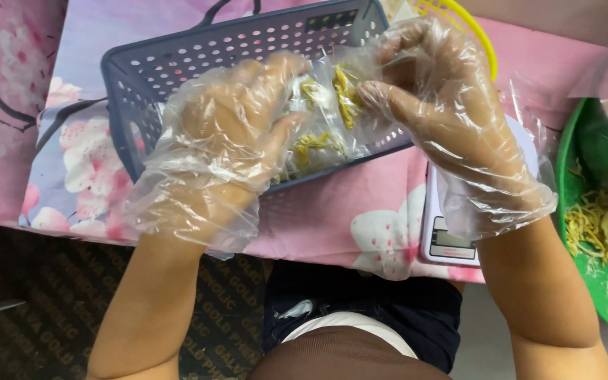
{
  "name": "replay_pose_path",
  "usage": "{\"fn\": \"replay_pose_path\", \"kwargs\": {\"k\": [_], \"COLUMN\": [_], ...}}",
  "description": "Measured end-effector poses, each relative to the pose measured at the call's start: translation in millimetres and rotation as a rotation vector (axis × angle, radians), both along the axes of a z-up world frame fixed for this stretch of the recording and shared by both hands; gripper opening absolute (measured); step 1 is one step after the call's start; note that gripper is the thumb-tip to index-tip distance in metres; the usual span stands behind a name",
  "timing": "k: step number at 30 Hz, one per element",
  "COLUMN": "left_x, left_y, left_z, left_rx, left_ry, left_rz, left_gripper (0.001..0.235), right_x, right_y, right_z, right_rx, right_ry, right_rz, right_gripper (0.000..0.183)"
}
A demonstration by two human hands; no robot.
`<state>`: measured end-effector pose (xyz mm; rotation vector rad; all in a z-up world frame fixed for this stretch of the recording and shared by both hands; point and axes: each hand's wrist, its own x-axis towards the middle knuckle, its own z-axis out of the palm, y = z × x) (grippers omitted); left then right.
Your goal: The person repeatedly scoops dried yellow food items from a green plate into small clear plastic bags, seals each bag, and places it into a blue basket. A digital scale and a yellow basket are present on the table but not actively used during the clip.
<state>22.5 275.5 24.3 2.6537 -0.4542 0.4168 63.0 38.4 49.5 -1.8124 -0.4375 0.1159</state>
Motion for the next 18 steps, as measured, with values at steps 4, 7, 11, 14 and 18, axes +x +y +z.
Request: {"fn": "replay_pose_path", "kwargs": {"k": [4,7,11,14,18], "left_x": [-2.6,-17.4,-13.3,-1.2,2.4], "left_y": [24.8,42.8,52.9,23.1,27.2], "left_z": [-32.6,-47.8,-51.2,31.3,24.0], "left_rx": [0.137,-0.051,-0.054,-0.063,0.03], "left_ry": [0.058,0.071,0.096,0.93,0.791], "left_rz": [-0.017,-0.067,-0.124,0.174,-0.019], "left_gripper": [0.048,0.044,0.039,0.039,0.019], "right_x": [10.4,14.3,24.7,22.5,30.5], "right_y": [13.1,30.4,49.3,73.1,85.6], "right_z": [-9.6,-12.8,-31.4,-14.8,-18.1], "right_rx": [-0.052,-0.059,-0.137,-0.562,-0.653], "right_ry": [0.12,0.224,0.361,0.368,0.46], "right_rz": [0.047,0.06,0.089,-0.001,0.098], "right_gripper": [0.027,0.024,0.025,0.013,0.006]}}
